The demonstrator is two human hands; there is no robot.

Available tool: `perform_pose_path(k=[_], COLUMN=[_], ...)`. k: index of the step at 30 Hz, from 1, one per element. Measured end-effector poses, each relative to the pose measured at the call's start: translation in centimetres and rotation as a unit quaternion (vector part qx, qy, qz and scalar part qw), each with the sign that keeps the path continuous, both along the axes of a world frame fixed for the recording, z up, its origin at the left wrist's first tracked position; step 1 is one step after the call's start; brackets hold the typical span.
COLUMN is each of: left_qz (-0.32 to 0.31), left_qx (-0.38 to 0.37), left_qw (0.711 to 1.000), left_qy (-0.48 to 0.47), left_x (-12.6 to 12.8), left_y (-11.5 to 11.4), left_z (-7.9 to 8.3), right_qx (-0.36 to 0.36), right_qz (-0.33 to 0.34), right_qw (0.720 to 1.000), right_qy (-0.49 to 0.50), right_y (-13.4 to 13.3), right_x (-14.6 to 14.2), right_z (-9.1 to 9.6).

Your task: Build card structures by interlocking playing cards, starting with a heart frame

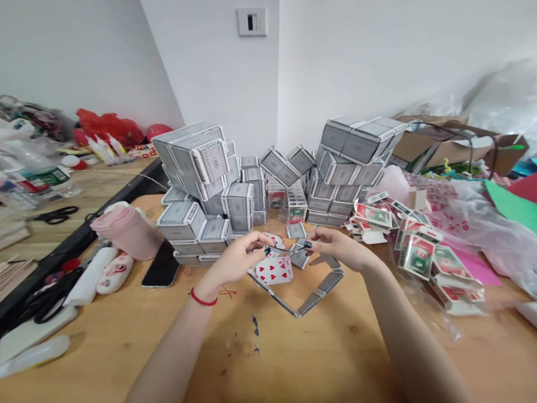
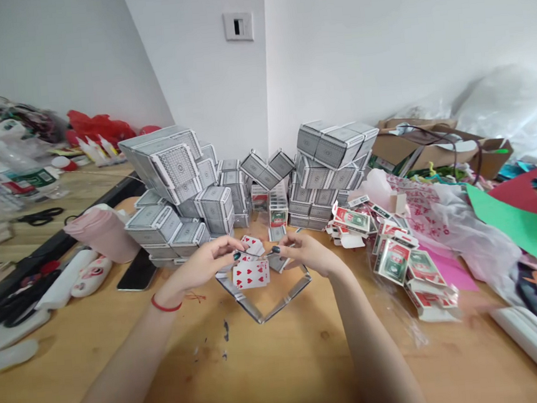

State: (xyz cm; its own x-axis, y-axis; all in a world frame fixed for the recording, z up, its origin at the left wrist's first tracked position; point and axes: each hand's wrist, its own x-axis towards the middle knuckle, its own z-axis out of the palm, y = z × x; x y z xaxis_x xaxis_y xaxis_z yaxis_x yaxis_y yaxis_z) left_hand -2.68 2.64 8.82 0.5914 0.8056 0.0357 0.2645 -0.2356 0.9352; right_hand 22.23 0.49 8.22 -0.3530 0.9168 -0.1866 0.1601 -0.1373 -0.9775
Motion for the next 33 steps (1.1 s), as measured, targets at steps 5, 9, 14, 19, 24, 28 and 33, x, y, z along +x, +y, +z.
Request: perform_pose_path(k=[5, 9, 14, 19, 24, 28, 33], left_qz=[-0.034, -0.013, 0.042, 0.094, 0.158, 0.212, 0.188], left_qx=[-0.038, -0.022, -0.004, 0.044, 0.046, 0.061, 0.119], left_qw=[0.995, 0.993, 0.998, 0.989, 0.978, 0.968, 0.971], left_qy=[0.08, 0.113, 0.037, -0.102, -0.129, -0.123, -0.083], left_x=[0.8, 1.3, 1.1, 0.6, 1.4, 2.4, 2.5], left_y=[0.2, 0.5, -0.1, -2.6, -4.0, -3.7, -3.7], left_z=[-1.8, -3.2, -4.3, -6.0, -8.3, -9.4, -7.5], right_qx=[0.041, 0.074, 0.106, 0.103, 0.124, 0.163, 0.145], right_qz=[0.064, 0.049, -0.067, -0.131, -0.127, -0.141, -0.154], right_qw=[0.992, 0.989, 0.99, 0.984, 0.983, 0.975, 0.973], right_qy=[-0.099, -0.119, -0.068, 0.066, 0.037, 0.047, 0.099], right_y=[0.9, 1.5, 1.3, -0.5, -2.9, -3.7, -3.8], right_x=[0.3, 0.4, 1.6, 1.6, -0.4, -1.6, -1.7], right_z=[-2.1, -3.2, -3.1, -4.4, -6.7, -7.9, -8.4])
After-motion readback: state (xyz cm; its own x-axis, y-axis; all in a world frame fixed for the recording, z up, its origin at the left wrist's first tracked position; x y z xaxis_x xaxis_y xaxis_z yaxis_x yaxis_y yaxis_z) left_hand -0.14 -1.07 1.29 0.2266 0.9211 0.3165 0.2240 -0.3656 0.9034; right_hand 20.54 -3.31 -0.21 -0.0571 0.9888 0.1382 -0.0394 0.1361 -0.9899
